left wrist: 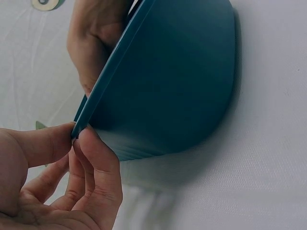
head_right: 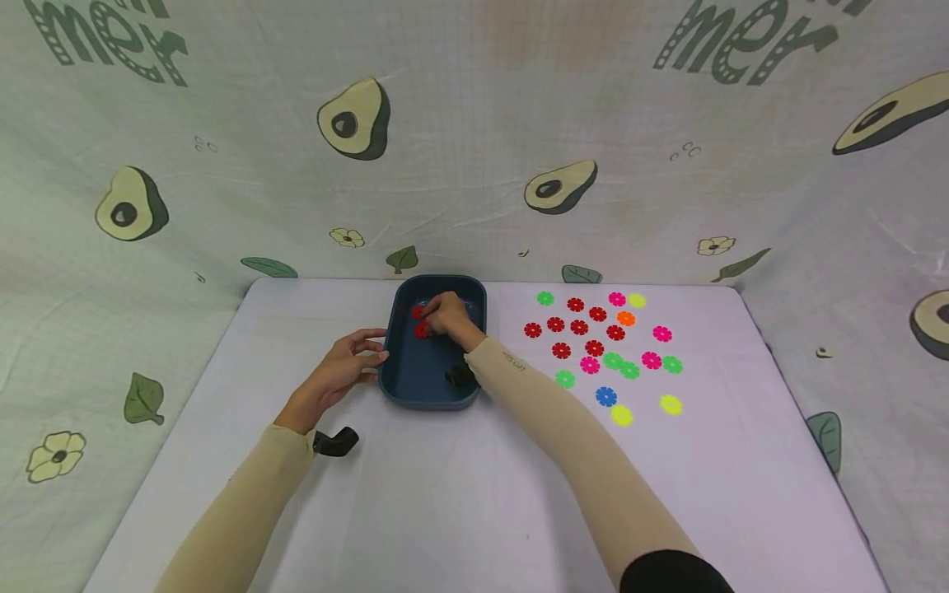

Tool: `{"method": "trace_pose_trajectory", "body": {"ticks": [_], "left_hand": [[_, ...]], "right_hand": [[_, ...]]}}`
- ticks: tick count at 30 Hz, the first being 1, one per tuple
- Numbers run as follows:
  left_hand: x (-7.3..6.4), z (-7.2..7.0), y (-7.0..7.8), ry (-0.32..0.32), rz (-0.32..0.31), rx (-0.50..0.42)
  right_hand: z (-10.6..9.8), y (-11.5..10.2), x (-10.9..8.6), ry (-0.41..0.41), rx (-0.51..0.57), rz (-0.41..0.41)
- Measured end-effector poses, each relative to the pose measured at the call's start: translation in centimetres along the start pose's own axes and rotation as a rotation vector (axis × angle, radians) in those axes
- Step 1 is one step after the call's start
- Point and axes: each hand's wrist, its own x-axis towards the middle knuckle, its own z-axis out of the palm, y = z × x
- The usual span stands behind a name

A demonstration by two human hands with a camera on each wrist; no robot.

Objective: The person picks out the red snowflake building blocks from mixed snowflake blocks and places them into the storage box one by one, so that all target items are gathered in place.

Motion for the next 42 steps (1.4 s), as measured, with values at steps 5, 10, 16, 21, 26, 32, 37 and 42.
{"method": "trace_pose_trajectory", "body": {"ticks": [5,10,16,21,26,32,37,42], "left_hand": [[0.4,0.5,0.1,-0.008,0.001,-0.002],[0.6,0.6,0.0,-0.018,0.010,-0.005],[0.8,0.5,-0.3,-0.023,0.001,-0.028],[0.9,0.3,-0.5,-0.019,-0.006,-0.023],[0.6,-0.1,-0.5,-0.027,-0.006,-0.014],[0.3,-0.7,-0.4,-0.040,-0.010,0.001],[0.1,-0.6,-0.3,-0.044,-0.008,0.006],[0.1,-0.4,-0.3,-0.053,-0.008,0.005]], "right_hand": [[-0.7,0.2,-0.5,0.011,0.014,-0.019],[-2.0,0.1,-1.7,-0.012,0.017,-0.076],[-4.5,-0.6,-4.2,-0.057,0.064,-0.154],[-7.1,-0.2,-7.1,-0.064,0.073,-0.209],[-9.9,1.5,-9.7,-0.032,0.107,-0.202],[-13.0,4.7,-11.9,0.066,0.092,-0.157],[-15.9,7.2,-13.6,0.112,0.087,-0.136],[-18.4,9.4,-14.8,0.173,0.098,-0.101]]}}
